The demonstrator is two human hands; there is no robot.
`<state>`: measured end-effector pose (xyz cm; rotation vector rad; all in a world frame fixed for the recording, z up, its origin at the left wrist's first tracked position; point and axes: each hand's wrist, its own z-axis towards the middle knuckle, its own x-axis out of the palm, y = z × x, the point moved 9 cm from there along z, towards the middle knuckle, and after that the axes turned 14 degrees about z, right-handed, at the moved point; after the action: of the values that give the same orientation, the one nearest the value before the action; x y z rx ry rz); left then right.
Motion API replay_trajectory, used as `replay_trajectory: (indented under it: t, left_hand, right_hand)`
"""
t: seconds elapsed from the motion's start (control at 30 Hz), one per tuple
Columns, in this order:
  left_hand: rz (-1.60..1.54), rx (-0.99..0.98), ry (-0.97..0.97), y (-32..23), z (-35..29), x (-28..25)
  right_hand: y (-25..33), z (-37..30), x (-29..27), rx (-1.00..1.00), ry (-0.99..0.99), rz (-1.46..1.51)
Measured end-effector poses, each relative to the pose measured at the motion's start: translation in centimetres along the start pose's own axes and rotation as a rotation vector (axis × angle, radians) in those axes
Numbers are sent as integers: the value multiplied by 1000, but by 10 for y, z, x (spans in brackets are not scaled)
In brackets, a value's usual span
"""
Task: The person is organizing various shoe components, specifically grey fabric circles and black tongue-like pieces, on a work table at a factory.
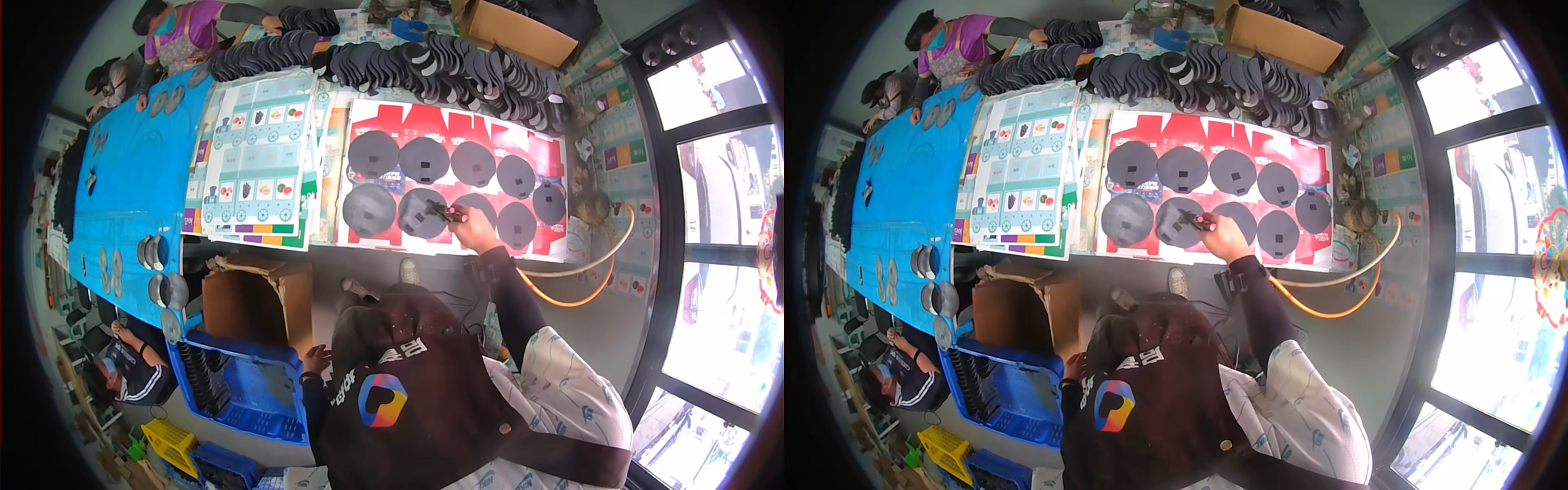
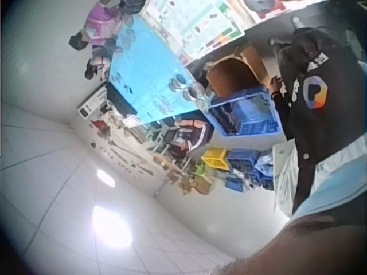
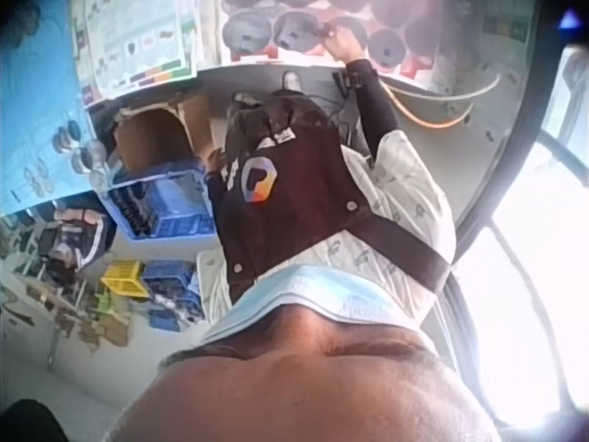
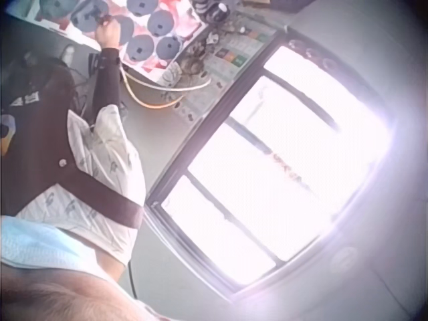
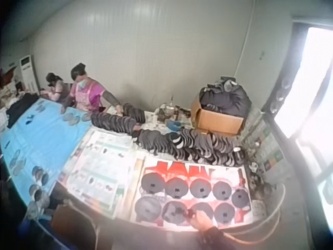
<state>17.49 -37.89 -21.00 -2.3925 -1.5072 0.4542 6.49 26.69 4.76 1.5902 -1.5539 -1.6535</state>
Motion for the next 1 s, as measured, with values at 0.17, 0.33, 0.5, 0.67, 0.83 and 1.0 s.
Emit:
replay_trajectory:
  t: [0.17, 0.33, 0.5, 0.67, 0.83, 1.0]
  left_hand:
    - [174, 172, -49, -19, -17, 20]
    - [347, 236, -74, 13, -27, 27]
    - [567, 461, -35, 33, -14, 41]
    - [-9, -6, -39, 55, -28, 61]
    - [22, -51, -69, 47, -44, 70]
    - [18, -71, -70, 71, -58, 79]
  right_hand:
    - [13, 4, 1, -63, 74, -145]
    - [11, -14, -33, -12, -84, -101]
    - [-14, -25, -21, 42, 82, -33]
    - [-15, -25, -42, 63, -141, -18]
    - [-35, -34, -36, 103, -25, 6]
    - [-11, -34, -7, 34, 204, 70]
